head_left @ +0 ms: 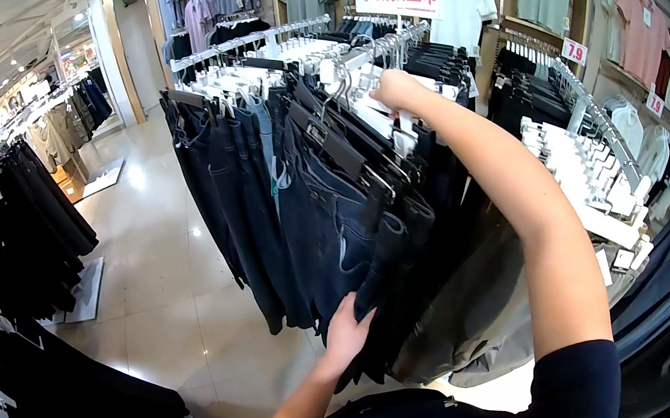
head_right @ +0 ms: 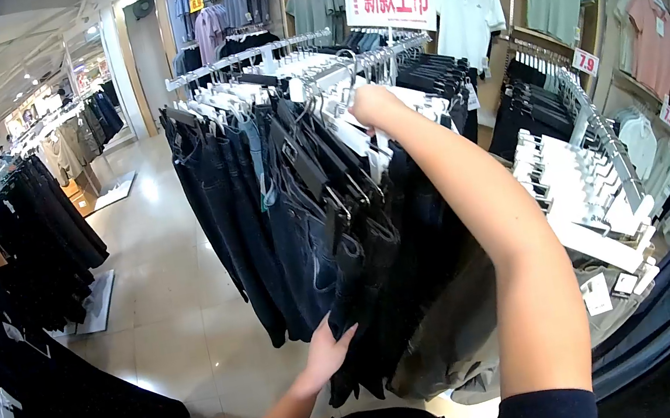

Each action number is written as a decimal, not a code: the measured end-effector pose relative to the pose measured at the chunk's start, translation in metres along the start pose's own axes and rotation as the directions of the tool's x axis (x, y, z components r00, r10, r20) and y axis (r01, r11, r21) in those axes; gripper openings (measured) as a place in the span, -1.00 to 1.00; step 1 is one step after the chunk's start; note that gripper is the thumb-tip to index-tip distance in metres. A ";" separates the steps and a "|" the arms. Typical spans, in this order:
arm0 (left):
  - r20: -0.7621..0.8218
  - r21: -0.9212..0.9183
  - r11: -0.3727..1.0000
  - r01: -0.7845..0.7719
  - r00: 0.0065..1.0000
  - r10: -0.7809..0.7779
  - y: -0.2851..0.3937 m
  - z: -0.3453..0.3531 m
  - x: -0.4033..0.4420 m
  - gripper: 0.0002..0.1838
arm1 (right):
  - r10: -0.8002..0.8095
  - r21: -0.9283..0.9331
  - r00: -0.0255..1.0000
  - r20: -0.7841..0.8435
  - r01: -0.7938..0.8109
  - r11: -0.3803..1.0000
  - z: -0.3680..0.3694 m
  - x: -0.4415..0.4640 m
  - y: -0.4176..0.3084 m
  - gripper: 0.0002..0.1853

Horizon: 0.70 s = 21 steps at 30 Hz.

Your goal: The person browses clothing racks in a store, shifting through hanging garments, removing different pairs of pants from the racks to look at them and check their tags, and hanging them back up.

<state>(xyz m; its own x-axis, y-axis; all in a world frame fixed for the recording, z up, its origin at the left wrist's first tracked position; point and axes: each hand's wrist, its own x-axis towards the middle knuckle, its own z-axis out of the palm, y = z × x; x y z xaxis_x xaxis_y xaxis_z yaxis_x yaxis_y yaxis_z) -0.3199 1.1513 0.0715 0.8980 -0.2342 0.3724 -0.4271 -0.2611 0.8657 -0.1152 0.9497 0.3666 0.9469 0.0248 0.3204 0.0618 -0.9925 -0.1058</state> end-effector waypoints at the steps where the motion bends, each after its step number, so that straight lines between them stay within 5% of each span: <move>1: -0.008 0.002 1.000 -0.001 1.000 0.001 -0.002 0.000 0.001 -0.66 | -0.004 -0.004 1.000 0.005 0.004 1.000 -0.002 0.000 0.002 -0.53; 9: 0.115 0.023 0.999 0.048 0.992 -0.051 -0.015 -0.010 0.005 -0.59 | 0.133 0.045 0.986 0.103 -0.138 0.989 -0.017 -0.010 -0.002 -0.57; 21: 0.203 0.034 0.998 0.047 0.978 -0.053 -0.015 -0.029 0.018 -0.64 | 0.113 -0.024 0.993 0.030 -0.112 0.993 -0.022 -0.028 -0.008 -0.53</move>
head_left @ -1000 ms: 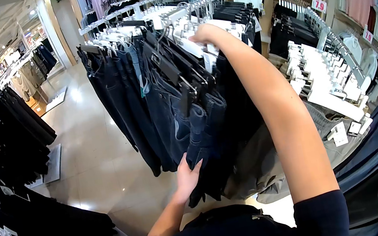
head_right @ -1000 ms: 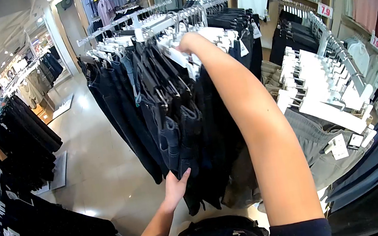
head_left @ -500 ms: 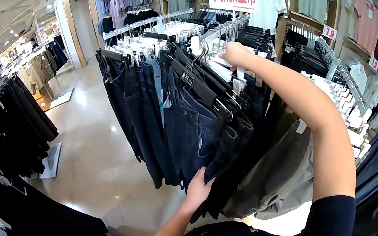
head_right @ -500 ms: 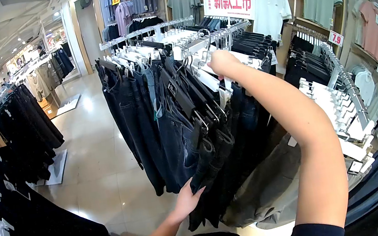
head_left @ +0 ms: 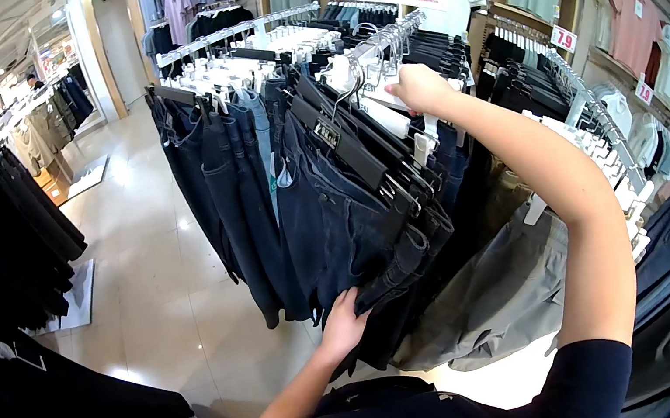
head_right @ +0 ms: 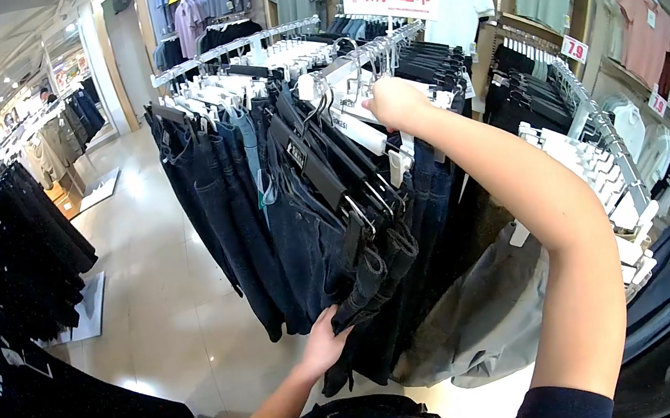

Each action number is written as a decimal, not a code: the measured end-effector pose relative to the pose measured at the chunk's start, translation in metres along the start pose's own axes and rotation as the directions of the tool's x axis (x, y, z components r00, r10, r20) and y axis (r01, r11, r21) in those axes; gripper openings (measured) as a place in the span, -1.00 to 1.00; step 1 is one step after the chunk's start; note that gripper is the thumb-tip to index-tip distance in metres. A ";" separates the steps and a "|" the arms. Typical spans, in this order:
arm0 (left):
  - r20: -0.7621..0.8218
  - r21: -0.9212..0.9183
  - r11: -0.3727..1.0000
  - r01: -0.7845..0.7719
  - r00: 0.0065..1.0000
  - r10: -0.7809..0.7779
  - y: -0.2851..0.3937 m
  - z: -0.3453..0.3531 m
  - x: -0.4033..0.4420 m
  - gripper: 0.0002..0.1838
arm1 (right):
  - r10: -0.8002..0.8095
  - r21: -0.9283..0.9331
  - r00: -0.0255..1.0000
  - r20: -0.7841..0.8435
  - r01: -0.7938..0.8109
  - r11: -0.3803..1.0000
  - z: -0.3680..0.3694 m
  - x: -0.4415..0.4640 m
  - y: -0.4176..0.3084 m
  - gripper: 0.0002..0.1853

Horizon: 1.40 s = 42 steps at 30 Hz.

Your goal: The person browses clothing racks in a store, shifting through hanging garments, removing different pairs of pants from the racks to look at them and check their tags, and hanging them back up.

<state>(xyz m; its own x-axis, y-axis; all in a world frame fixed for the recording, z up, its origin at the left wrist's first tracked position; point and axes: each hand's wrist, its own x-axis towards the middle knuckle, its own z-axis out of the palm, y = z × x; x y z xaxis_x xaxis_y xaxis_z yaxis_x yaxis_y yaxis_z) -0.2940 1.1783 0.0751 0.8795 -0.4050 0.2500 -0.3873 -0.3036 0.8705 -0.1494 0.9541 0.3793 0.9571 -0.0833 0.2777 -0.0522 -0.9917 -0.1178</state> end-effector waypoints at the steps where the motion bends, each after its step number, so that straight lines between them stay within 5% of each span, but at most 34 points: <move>1: -0.012 0.017 1.000 0.005 1.000 -0.005 0.002 -0.002 0.001 -0.60 | 0.001 -0.003 1.000 -0.022 -0.001 1.000 0.001 -0.001 0.001 -0.54; 6: 0.006 0.021 0.999 0.036 0.999 -0.036 -0.001 -0.010 0.003 -0.51 | 0.007 -0.087 0.996 -0.089 -0.015 0.996 0.001 -0.009 -0.001 -0.53; 11: 0.048 0.039 0.999 0.019 0.999 -0.021 -0.007 -0.015 0.007 -0.51 | 0.080 -0.026 0.995 0.052 -0.078 0.997 -0.004 -0.004 -0.006 -0.49; 15: 0.011 0.052 0.998 0.018 1.000 -0.018 -0.014 -0.015 0.007 -0.50 | 0.076 -0.180 0.997 0.026 -0.070 0.981 0.001 -0.011 -0.013 -0.60; 17: 0.021 0.050 0.998 0.027 0.999 -0.028 -0.015 -0.019 0.006 -0.51 | -0.130 -0.349 0.991 0.043 0.137 0.927 0.010 -0.011 -0.008 -0.66; 24: 0.062 0.084 0.996 -0.041 0.997 0.035 -0.021 -0.014 -0.003 -0.58 | -0.328 -0.203 0.936 -0.128 0.299 0.933 0.020 -0.042 0.011 -0.65; 26: 0.207 -0.005 0.999 -0.045 0.977 0.045 -0.015 -0.020 -0.007 -0.33 | -0.518 -0.323 0.828 -0.214 0.440 0.838 0.022 -0.046 0.023 -0.79; 28: 0.274 -0.110 0.993 -0.029 0.960 0.059 -0.018 -0.024 -0.013 -0.30 | -0.414 -0.262 0.897 -0.152 0.367 0.893 0.017 -0.052 0.023 -0.87; 32: 0.240 -0.299 0.950 -0.091 0.956 0.167 -0.006 -0.065 0.007 -0.52 | -0.349 -0.271 0.936 0.035 0.345 0.899 0.013 -0.035 0.025 -0.88; 35: 0.017 -0.181 0.972 -0.149 0.988 0.154 0.034 -0.110 0.046 -0.81 | -0.329 -0.289 0.934 0.143 0.357 0.888 0.010 -0.029 0.013 -0.90; 38: -0.130 -0.010 0.962 -0.271 0.955 0.268 0.073 -0.152 0.099 -0.88 | -0.312 -0.299 0.932 0.184 0.355 0.886 0.003 -0.033 0.001 -0.87; 42: -0.168 0.365 0.842 -0.398 0.861 0.480 0.107 -0.188 0.167 -0.84 | -0.463 -0.269 0.886 -0.004 0.445 0.854 0.016 -0.025 0.022 -0.78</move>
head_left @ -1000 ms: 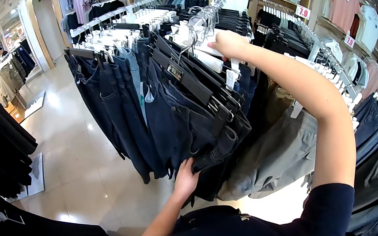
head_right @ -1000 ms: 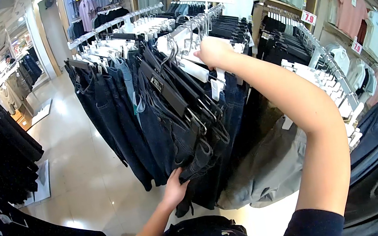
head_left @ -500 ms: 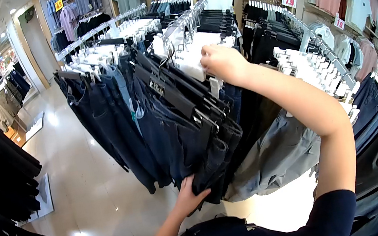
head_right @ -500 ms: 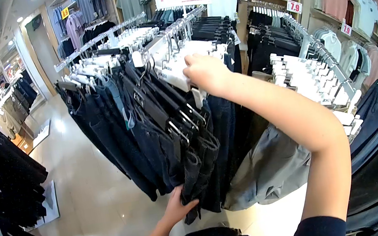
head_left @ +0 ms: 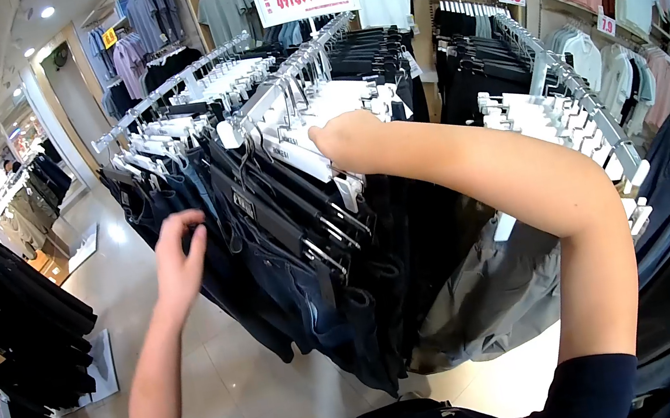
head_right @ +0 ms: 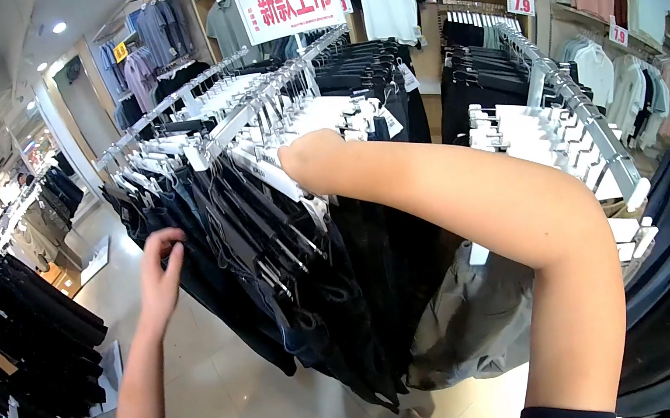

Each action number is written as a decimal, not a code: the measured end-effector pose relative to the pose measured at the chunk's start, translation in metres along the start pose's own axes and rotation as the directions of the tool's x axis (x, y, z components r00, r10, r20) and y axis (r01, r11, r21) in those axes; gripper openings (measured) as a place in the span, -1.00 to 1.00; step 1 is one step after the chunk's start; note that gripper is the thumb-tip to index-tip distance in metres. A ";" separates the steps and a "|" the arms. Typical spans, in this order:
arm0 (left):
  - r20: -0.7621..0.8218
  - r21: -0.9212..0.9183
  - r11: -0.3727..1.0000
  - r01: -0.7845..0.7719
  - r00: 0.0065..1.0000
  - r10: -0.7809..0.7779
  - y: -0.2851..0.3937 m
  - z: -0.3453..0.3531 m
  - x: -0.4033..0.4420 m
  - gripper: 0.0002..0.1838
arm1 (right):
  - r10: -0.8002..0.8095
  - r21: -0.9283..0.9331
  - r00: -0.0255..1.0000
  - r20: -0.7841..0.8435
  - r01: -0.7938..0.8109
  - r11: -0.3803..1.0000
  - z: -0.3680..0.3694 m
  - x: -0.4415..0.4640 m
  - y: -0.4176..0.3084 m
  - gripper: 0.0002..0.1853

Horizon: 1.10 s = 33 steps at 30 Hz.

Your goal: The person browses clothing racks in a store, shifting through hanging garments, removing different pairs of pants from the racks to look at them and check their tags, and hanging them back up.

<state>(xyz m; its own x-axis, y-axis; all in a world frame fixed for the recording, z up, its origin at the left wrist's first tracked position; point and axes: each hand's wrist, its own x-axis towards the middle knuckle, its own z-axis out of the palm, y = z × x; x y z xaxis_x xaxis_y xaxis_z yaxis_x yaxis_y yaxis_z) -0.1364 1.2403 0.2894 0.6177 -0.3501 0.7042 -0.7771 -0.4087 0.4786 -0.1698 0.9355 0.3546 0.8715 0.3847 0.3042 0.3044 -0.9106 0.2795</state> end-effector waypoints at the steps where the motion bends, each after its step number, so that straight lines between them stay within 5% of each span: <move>1: -0.002 0.102 0.995 -0.020 1.000 0.020 0.003 -0.003 0.016 -0.82 | -0.046 0.022 0.998 -0.034 0.047 0.999 0.003 0.000 0.004 -0.75; 6: 0.033 0.392 0.894 -0.215 0.975 0.220 -0.003 0.001 0.091 -0.82 | -0.042 0.035 0.986 -0.159 0.048 0.998 0.012 0.010 0.012 -0.80; 11: 0.301 0.284 0.885 -0.368 0.911 0.282 -0.017 0.029 0.150 -0.79 | 0.003 -0.129 0.995 0.097 0.010 0.992 0.000 0.026 0.003 -0.86; 15: 0.633 0.140 0.929 -0.343 0.753 0.183 -0.028 0.043 0.181 -0.70 | 0.138 -0.070 0.957 0.254 -0.124 0.990 -0.008 0.038 -0.007 -0.86; 18: 0.733 0.026 0.827 -0.562 0.573 0.366 -0.045 0.052 0.196 -0.63 | 0.294 0.055 0.887 0.357 -0.334 0.941 0.001 0.047 -0.005 -0.87; 20: 0.878 0.092 0.833 -0.546 0.439 0.191 -0.036 0.046 0.202 -0.57 | 0.336 0.197 0.895 0.293 -0.401 0.895 0.014 0.049 0.003 -0.83; 24: 0.897 -0.087 0.757 -0.648 0.279 0.342 -0.045 0.050 0.213 -0.64 | 0.456 0.366 0.794 0.402 -0.596 0.715 0.000 0.064 -0.006 -0.71; 26: 0.881 -0.148 0.754 -0.640 0.262 0.395 -0.055 0.059 0.218 -0.65 | 0.507 0.317 0.819 0.270 -0.572 0.756 -0.001 0.061 -0.020 -0.74; 29: 0.799 -0.206 0.460 -0.864 0.123 0.589 -0.063 0.062 0.219 -0.73 | 0.493 0.272 0.861 0.122 -0.507 0.818 0.016 0.054 -0.021 -0.81; 30: 0.789 -0.196 0.489 -0.850 0.159 0.593 -0.062 0.056 0.215 -0.72 | 0.504 0.265 0.855 0.120 -0.517 0.814 0.014 0.053 -0.022 -0.81; 32: 0.921 -0.110 0.904 -0.413 0.301 0.249 -0.050 0.051 0.212 -0.70 | 0.495 0.256 0.861 0.115 -0.508 0.823 0.012 0.052 -0.024 -0.82; 33: 0.878 -0.196 0.893 -0.404 0.333 0.343 -0.058 0.056 0.209 -0.70 | 0.472 0.242 0.878 0.083 -0.477 0.845 0.012 0.052 -0.024 -0.83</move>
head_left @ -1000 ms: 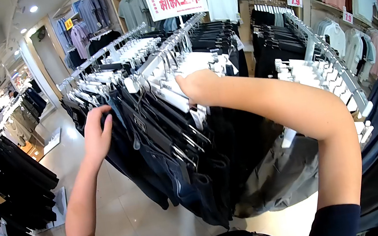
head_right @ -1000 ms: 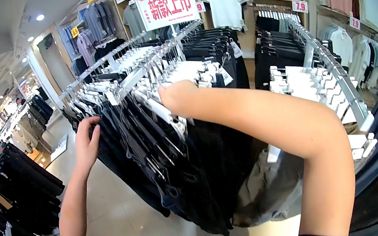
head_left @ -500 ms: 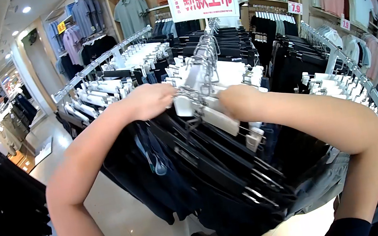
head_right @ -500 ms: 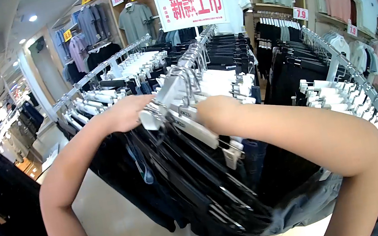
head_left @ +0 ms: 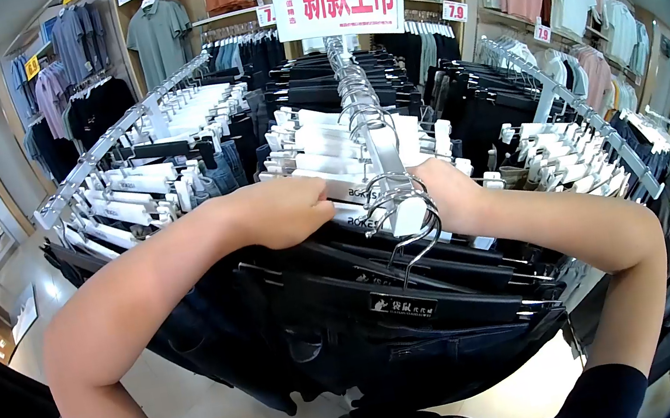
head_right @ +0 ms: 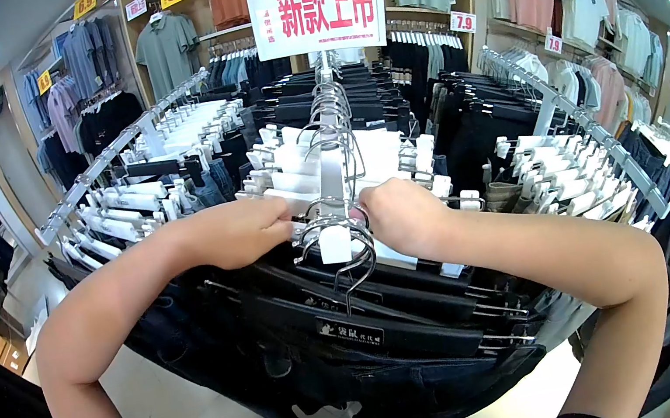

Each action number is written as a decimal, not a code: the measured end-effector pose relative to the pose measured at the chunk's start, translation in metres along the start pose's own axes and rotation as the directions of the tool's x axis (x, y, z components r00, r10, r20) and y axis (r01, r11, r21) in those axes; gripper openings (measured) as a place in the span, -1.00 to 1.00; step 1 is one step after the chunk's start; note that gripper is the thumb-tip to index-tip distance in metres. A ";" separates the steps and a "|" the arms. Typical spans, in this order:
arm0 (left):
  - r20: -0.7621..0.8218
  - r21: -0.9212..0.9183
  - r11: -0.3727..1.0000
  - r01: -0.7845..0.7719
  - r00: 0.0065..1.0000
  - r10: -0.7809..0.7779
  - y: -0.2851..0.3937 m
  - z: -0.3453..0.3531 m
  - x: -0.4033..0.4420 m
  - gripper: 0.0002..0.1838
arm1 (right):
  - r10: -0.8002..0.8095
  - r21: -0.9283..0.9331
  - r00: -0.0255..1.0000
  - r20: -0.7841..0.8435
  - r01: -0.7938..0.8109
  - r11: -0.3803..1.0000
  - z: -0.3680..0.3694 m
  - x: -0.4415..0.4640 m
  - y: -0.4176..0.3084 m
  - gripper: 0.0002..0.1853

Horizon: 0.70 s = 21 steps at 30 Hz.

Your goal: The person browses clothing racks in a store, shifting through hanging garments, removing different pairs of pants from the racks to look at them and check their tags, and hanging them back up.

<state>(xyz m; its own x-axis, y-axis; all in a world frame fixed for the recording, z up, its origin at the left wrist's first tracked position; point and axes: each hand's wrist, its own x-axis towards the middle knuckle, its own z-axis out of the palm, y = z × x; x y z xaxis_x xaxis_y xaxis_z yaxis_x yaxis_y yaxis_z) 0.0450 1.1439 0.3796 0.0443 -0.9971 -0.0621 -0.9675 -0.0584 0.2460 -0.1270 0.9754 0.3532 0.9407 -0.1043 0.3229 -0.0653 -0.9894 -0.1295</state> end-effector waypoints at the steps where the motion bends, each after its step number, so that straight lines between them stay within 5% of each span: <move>1: 0.000 -0.001 1.000 -0.008 1.000 0.008 0.000 0.002 -0.001 -0.70 | 0.007 -0.004 1.000 0.000 -0.007 1.000 -0.001 -0.001 0.001 -0.83; 7: -0.092 0.181 0.984 0.004 0.996 0.013 0.013 0.002 -0.011 -0.71 | 0.039 -0.108 0.999 -0.001 -0.039 0.993 -0.012 -0.005 -0.010 -0.82; 13: -0.104 0.094 0.971 0.220 0.972 -0.210 0.024 0.000 -0.013 -0.70 | 0.052 -0.145 0.997 -0.059 -0.060 0.988 -0.024 -0.014 -0.008 -0.64; 21: -0.139 0.071 0.967 0.244 0.963 -0.232 0.021 0.001 -0.009 -0.69 | 0.115 -0.073 0.993 -0.034 -0.118 0.990 -0.049 -0.053 -0.002 -0.66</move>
<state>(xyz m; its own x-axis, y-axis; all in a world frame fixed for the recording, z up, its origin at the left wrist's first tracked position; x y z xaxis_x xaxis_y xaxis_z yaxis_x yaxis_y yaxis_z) 0.0240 1.1517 0.3844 0.3022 -0.9531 0.0176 -0.9427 -0.2960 0.1542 -0.1932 0.9782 0.3823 0.9149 -0.2211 0.3377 -0.1995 -0.9750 -0.0979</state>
